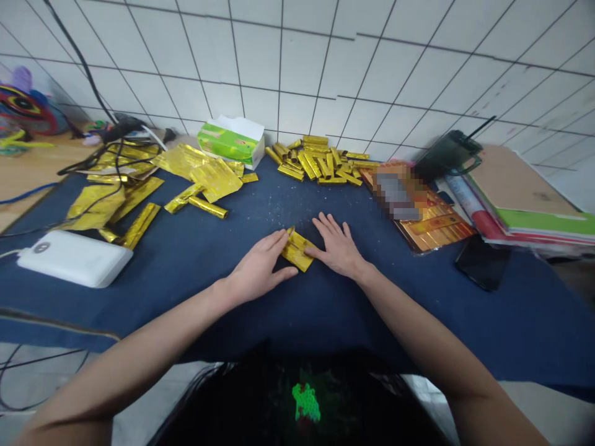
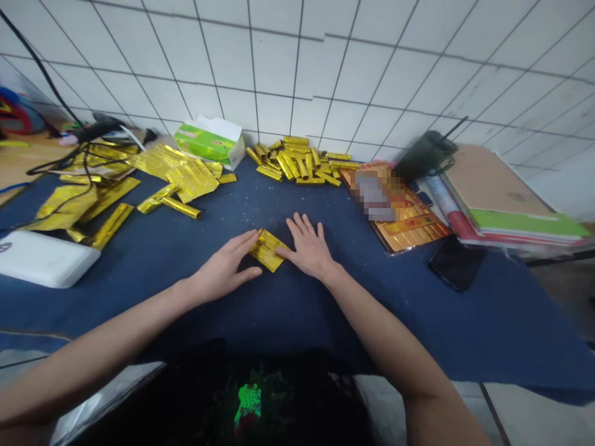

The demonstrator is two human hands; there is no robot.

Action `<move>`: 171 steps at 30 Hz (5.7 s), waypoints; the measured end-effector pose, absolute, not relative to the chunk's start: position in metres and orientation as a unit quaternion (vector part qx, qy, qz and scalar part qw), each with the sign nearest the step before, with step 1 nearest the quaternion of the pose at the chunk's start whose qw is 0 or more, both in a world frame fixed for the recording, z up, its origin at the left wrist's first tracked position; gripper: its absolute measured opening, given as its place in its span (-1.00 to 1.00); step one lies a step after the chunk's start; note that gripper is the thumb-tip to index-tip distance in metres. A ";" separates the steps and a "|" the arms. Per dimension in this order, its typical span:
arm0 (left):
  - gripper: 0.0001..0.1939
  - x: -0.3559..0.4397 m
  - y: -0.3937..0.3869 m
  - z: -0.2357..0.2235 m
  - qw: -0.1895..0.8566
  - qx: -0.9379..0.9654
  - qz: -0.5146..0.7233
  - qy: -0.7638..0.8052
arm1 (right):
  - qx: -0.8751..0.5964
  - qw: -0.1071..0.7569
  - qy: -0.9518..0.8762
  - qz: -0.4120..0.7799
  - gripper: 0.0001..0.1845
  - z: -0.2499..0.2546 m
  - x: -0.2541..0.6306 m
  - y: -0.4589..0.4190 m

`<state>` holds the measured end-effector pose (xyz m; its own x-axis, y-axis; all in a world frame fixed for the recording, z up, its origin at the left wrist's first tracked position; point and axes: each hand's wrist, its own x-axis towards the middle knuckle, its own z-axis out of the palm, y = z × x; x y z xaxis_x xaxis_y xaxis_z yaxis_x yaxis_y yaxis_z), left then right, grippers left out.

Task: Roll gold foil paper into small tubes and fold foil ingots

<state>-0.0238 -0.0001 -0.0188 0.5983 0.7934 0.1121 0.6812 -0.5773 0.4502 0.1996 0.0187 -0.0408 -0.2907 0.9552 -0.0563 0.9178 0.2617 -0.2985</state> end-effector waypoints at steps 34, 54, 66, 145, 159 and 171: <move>-0.03 -0.011 -0.033 -0.035 0.064 0.953 0.029 0.296 | -0.603 0.029 -0.789 0.116 -0.07 -0.036 0.165 0.053; -0.04 -0.014 -0.034 -0.033 0.087 0.955 0.034 0.280 | -0.581 0.036 -0.804 0.121 -0.01 -0.039 0.173 0.052; -0.19 -0.015 -0.028 -0.015 0.102 0.950 0.066 0.288 | -0.579 0.038 -0.805 0.119 0.02 -0.041 0.173 0.053; -0.85 0.000 0.007 -0.018 0.015 0.934 0.068 0.350 | -0.416 0.150 -0.895 -0.052 -0.74 -0.034 0.189 -0.013; -0.82 -0.001 0.004 -0.024 -0.016 0.928 0.085 0.363 | -0.414 0.182 -0.892 -0.003 -0.83 -0.036 0.191 -0.014; -0.83 -0.002 0.005 -0.023 0.060 0.916 0.069 0.391 | -0.436 0.189 -0.880 0.013 -0.72 -0.033 0.188 -0.016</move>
